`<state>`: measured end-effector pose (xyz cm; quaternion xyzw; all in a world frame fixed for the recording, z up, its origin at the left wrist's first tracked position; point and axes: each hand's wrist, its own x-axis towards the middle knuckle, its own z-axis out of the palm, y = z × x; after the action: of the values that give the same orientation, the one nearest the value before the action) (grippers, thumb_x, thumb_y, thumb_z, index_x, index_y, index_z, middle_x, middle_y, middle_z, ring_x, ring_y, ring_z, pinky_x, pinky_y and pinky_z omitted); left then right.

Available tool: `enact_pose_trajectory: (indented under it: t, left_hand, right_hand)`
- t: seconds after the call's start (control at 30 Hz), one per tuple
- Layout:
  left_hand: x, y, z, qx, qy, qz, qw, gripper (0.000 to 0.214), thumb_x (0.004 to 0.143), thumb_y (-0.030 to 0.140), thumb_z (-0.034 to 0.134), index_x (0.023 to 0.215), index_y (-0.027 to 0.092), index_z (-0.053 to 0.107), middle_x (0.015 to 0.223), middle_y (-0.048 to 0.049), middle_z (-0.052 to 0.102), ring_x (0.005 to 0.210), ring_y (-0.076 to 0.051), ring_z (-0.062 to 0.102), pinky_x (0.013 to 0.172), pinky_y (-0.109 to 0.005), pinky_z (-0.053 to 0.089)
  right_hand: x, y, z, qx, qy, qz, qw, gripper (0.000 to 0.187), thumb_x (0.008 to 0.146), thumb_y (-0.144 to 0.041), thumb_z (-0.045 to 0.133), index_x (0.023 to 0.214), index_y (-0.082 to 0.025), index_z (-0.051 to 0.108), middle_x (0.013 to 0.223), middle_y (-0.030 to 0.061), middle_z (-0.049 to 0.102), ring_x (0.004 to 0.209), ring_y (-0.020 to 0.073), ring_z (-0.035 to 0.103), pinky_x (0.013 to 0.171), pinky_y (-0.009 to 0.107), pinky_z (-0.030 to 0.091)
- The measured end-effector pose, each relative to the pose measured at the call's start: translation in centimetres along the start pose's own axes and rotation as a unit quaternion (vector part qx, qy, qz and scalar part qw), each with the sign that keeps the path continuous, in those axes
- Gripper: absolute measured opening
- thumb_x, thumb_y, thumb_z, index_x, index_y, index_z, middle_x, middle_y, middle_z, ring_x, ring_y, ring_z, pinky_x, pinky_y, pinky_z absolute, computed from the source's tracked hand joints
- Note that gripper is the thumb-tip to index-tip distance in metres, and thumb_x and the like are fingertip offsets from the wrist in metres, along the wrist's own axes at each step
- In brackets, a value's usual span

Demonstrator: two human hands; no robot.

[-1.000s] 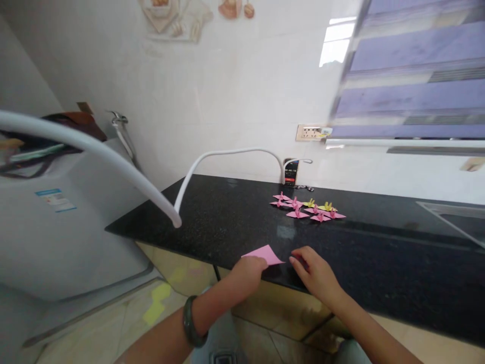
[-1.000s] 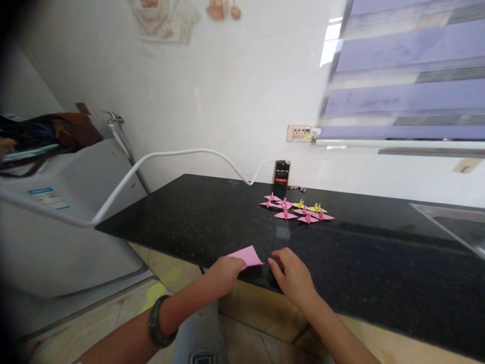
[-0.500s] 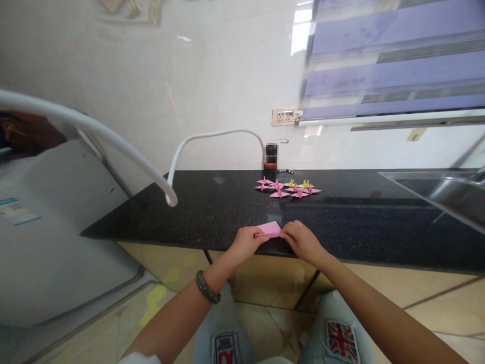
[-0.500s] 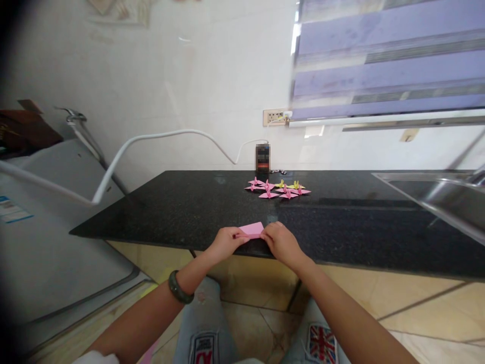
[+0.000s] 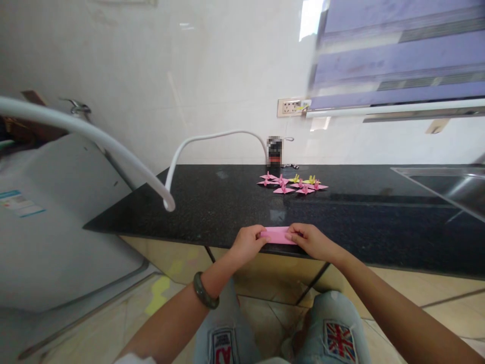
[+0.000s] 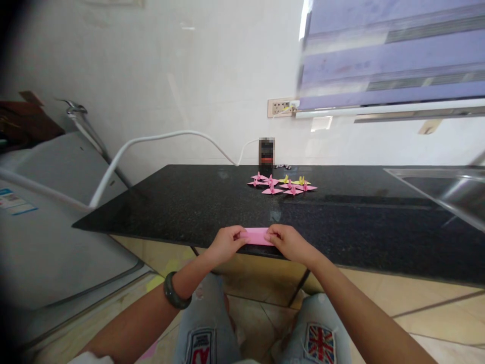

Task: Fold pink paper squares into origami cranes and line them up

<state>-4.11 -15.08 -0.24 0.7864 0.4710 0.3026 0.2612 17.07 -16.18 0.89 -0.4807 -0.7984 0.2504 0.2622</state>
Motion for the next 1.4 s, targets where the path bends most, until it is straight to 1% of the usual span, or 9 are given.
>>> enact_pose_trajectory:
  t: [0.3,0.6,0.83,1.0,1.1,1.17,1.23,1.33,1.4]
  left_hand:
    - [-0.1,0.3,-0.5,0.068,-0.003,0.019,0.997,0.029,0.076,0.034,0.040,0.065,0.014,0.059,0.056,0.0012,0.051,0.053,-0.009,0.042,0.051,-0.021,0.029]
    - [0.0,1.4,0.2,0.142,0.030,-0.024,0.989,0.027,0.079,0.030,0.036,0.101,0.020,0.049,0.088,-0.0041,0.060,0.078,-0.015,0.054,0.071,-0.025,0.037]
    - [-0.6,2.6,0.3,0.226,0.016,-0.041,0.973,0.025,0.082,0.027,0.029,0.090,0.019,0.051,0.080,-0.0051,0.059,0.078,-0.018,0.053,0.070,-0.029,0.037]
    - [-3.8,2.9,0.4,0.168,0.006,-0.046,0.985,0.023,0.082,0.027,0.031,0.088,0.018,0.051,0.080,-0.0054,0.058,0.077,-0.018,0.051,0.071,-0.031,0.037]
    - [-5.8,2.4,1.5,0.041,0.060,-0.092,0.993,0.020,0.077,0.031,0.041,0.091,0.018,0.048,0.081,-0.0049,0.055,0.079,-0.017,0.049,0.072,-0.032,0.038]
    - [-6.7,2.1,2.5,-0.107,0.147,-0.187,0.965,0.031,0.071,0.034,0.051,0.094,0.016,0.040,0.078,-0.0034,0.052,0.072,-0.014,0.050,0.066,-0.028,0.040]
    - [-7.0,2.2,3.3,-0.248,0.201,-0.257,0.912,0.045,0.063,0.033,0.060,0.096,0.016,0.034,0.082,-0.0037,0.050,0.073,-0.013,0.051,0.065,-0.026,0.042]
    - [-7.0,3.0,3.7,-0.438,0.181,-0.278,0.836,0.049,0.061,0.030,0.063,0.097,0.017,0.032,0.094,-0.0079,0.050,0.083,-0.015,0.053,0.068,-0.026,0.043]
    - [-6.9,3.7,3.7,-0.488,0.176,-0.300,0.800,0.045,0.061,0.030,0.063,0.093,0.017,0.034,0.095,-0.0085,0.051,0.081,-0.014,0.054,0.067,-0.024,0.044]
  right_hand:
    - [-0.4,-0.5,0.2,0.020,0.011,0.016,1.000,0.017,0.077,-0.030,0.045,0.078,-0.018,0.055,0.068,-0.0005,0.056,0.063,0.0119,0.050,0.058,0.022,0.036]
    - [0.5,0.2,1.8,-0.044,0.074,0.108,0.990,0.031,0.068,-0.031,0.054,0.097,-0.019,0.052,0.077,0.0028,0.060,0.064,0.0145,0.054,0.058,0.024,0.037]
    - [0.1,-1.4,2.0,-0.132,0.053,0.119,0.983,0.018,0.078,-0.029,0.041,0.077,-0.019,0.055,0.071,0.0039,0.061,0.062,0.0149,0.055,0.054,0.023,0.035]
    - [-2.6,-3.2,2.7,-0.166,0.038,0.082,0.982,0.019,0.080,-0.028,0.039,0.077,-0.019,0.055,0.070,0.0045,0.059,0.068,0.0158,0.054,0.061,0.024,0.036]
    - [-3.7,-3.7,3.0,-0.174,0.046,0.067,0.981,0.021,0.081,-0.027,0.038,0.076,-0.018,0.057,0.069,0.0049,0.058,0.067,0.0160,0.053,0.062,0.025,0.036]
    - [-4.0,-3.8,3.0,-0.169,0.047,0.060,0.983,0.022,0.081,-0.027,0.037,0.078,-0.018,0.057,0.070,0.0052,0.058,0.067,0.0163,0.052,0.062,0.026,0.036]
    - [-4.0,-3.7,3.0,-0.166,0.040,0.054,0.984,0.022,0.081,-0.027,0.037,0.080,-0.018,0.057,0.071,0.0058,0.058,0.068,0.0170,0.051,0.063,0.027,0.036]
    - [-4.0,-3.4,3.0,-0.161,0.030,0.045,0.985,0.021,0.081,-0.027,0.039,0.081,-0.018,0.058,0.072,0.0065,0.058,0.069,0.0180,0.050,0.063,0.028,0.036]
    - [-4.0,-3.4,2.9,-0.144,0.024,0.042,0.988,0.020,0.080,-0.027,0.040,0.079,-0.019,0.058,0.072,0.0062,0.058,0.068,0.0179,0.050,0.063,0.029,0.036]
